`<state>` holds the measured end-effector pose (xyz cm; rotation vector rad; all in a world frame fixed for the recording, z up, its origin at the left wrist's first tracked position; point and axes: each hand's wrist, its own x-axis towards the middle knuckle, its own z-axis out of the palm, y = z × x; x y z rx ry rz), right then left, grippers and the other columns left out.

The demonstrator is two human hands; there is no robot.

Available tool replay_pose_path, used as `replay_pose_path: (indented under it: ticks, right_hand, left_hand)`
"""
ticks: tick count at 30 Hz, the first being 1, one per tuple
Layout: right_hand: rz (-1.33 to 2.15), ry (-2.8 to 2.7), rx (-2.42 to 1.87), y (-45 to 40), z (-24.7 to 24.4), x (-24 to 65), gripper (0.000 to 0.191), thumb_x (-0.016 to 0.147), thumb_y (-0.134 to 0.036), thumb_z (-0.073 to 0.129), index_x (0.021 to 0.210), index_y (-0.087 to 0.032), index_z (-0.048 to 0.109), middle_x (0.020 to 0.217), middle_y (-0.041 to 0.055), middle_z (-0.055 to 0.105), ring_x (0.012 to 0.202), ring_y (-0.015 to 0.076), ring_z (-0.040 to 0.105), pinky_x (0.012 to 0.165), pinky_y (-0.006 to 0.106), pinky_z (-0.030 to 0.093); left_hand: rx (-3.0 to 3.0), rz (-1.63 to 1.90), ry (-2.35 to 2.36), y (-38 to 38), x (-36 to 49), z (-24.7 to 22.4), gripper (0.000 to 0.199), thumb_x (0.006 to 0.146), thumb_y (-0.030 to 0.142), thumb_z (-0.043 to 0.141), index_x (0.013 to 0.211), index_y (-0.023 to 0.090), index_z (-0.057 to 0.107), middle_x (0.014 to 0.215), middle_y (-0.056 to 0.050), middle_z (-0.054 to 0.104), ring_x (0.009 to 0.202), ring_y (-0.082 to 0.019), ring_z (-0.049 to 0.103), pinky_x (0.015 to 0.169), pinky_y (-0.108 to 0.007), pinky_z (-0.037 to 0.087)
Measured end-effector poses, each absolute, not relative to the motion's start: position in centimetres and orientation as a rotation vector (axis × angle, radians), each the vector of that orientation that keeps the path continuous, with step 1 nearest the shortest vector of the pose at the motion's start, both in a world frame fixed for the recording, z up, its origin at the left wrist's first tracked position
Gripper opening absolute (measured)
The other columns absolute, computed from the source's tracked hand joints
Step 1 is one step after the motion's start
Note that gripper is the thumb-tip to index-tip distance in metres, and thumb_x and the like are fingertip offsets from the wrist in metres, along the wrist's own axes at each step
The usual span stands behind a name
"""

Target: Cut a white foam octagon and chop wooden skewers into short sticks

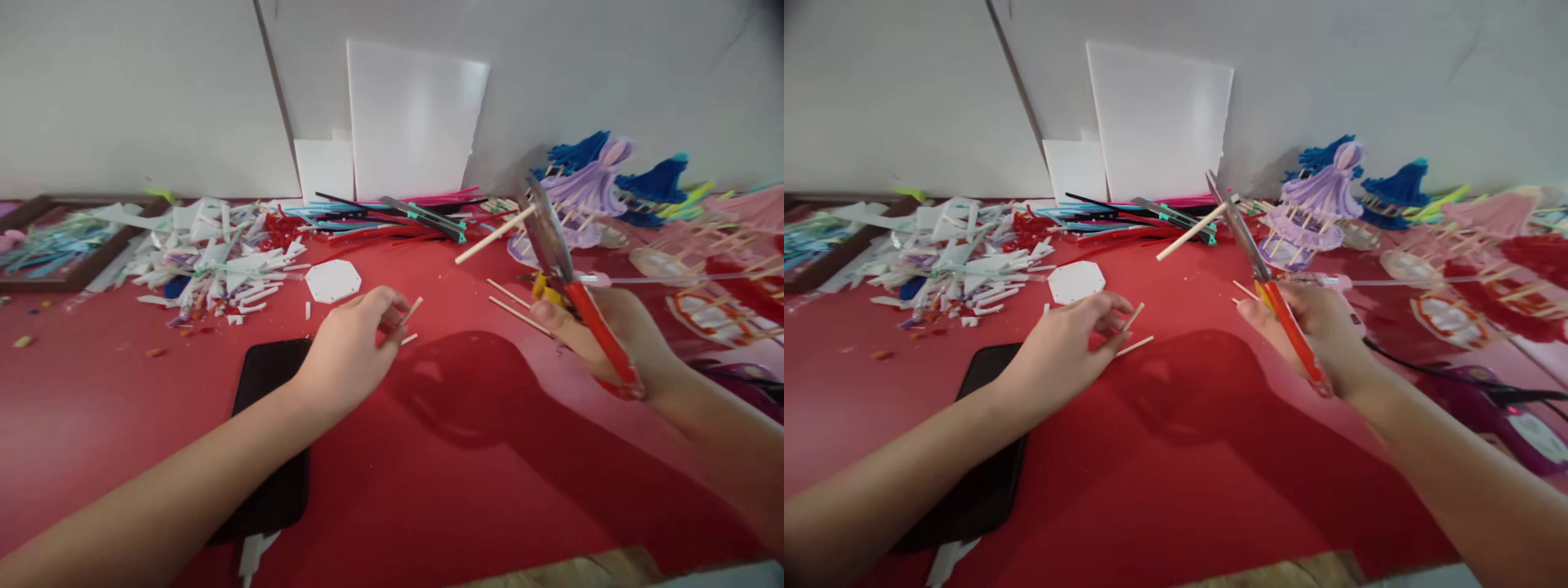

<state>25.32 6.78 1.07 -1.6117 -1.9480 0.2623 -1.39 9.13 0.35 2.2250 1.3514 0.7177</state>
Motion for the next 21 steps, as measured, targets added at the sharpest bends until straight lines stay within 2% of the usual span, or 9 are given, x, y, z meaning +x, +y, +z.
replay_pose_path:
  ticks: [3, 6, 8, 11, 14, 18, 21]
  right_hand:
    - [0.358, -1.923, -1.597, 7.3, 0.4, 24.6, 0.051, 0.088, -0.060, 0.046, 0.055, -0.023, 0.032, 0.052, -0.0043, 0.032, 0.047, 0.0113, 0.033, 0.044, 0.027, 0.026]
    - [0.449, -1.950, -1.638, 7.1, -1.1, 24.6, 0.049, 0.084, -0.058, 0.053, 0.057, -0.023, 0.033, 0.055, -0.0050, 0.029, 0.049, 0.0106, 0.030, 0.045, 0.026, 0.024]
    - [0.461, -1.982, -1.668, 6.9, -1.7, 24.7, 0.049, 0.083, -0.060, 0.054, 0.058, -0.023, 0.033, 0.054, -0.0058, 0.028, 0.048, 0.0098, 0.029, 0.044, 0.025, 0.023]
    - [0.358, -2.072, -1.645, 6.8, -1.5, 24.4, 0.049, 0.083, -0.061, 0.052, 0.057, -0.023, 0.034, 0.051, -0.0061, 0.031, 0.045, 0.0096, 0.030, 0.044, 0.025, 0.024]
    - [0.197, -2.204, -1.529, 6.7, -0.8, 23.8, 0.046, 0.084, -0.057, 0.052, 0.058, -0.024, 0.033, 0.052, -0.0046, 0.037, 0.046, 0.0109, 0.034, 0.046, 0.026, 0.027]
    - [0.152, -2.316, -1.479, 6.2, -0.7, 23.2, 0.038, 0.088, -0.051, 0.049, 0.063, -0.023, 0.041, 0.059, -0.0013, 0.049, 0.050, 0.0128, 0.040, 0.049, 0.026, 0.030]
    - [0.188, -2.348, -1.473, 6.0, -1.0, 23.1, 0.033, 0.089, -0.048, 0.050, 0.068, -0.022, 0.048, 0.066, 0.0010, 0.056, 0.053, 0.0132, 0.045, 0.051, 0.026, 0.032]
  left_hand:
    - [2.442, 0.365, 1.488, 9.5, -1.9, 0.3, 0.027, 0.084, 0.007, 0.053, 0.108, 0.017, 0.059, 0.092, -0.007, 0.071, 0.083, -0.026, 0.069, 0.074, -0.038, 0.055]
    - [2.536, 0.262, 1.485, 9.5, -2.1, -0.2, 0.026, 0.086, 0.009, 0.051, 0.109, 0.015, 0.060, 0.103, -0.011, 0.069, 0.092, -0.030, 0.068, 0.079, -0.044, 0.054]
    - [2.554, 0.367, 1.444, 9.4, -2.1, -0.4, 0.025, 0.088, 0.011, 0.049, 0.111, 0.014, 0.059, 0.106, -0.013, 0.067, 0.098, -0.030, 0.065, 0.083, -0.045, 0.053]
    - [2.470, 0.723, 1.403, 9.1, -1.9, -0.3, 0.028, 0.087, 0.010, 0.045, 0.113, 0.012, 0.055, 0.112, -0.014, 0.062, 0.107, -0.028, 0.060, 0.093, -0.046, 0.049]
    - [2.134, 0.945, 1.318, 8.5, -1.5, -0.4, 0.028, 0.088, 0.014, 0.045, 0.115, 0.017, 0.052, 0.115, -0.011, 0.060, 0.109, -0.024, 0.058, 0.094, -0.042, 0.049]
    - [1.680, 0.930, 1.101, 7.6, -0.6, -0.8, 0.018, 0.093, 0.029, 0.049, 0.107, 0.021, 0.056, 0.099, -0.005, 0.065, 0.089, -0.016, 0.064, 0.075, -0.027, 0.055]
    - [1.644, 0.980, 1.037, 7.2, -0.2, -0.7, 0.011, 0.090, 0.029, 0.055, 0.095, 0.020, 0.060, 0.087, -0.002, 0.067, 0.077, -0.012, 0.065, 0.065, -0.021, 0.053]
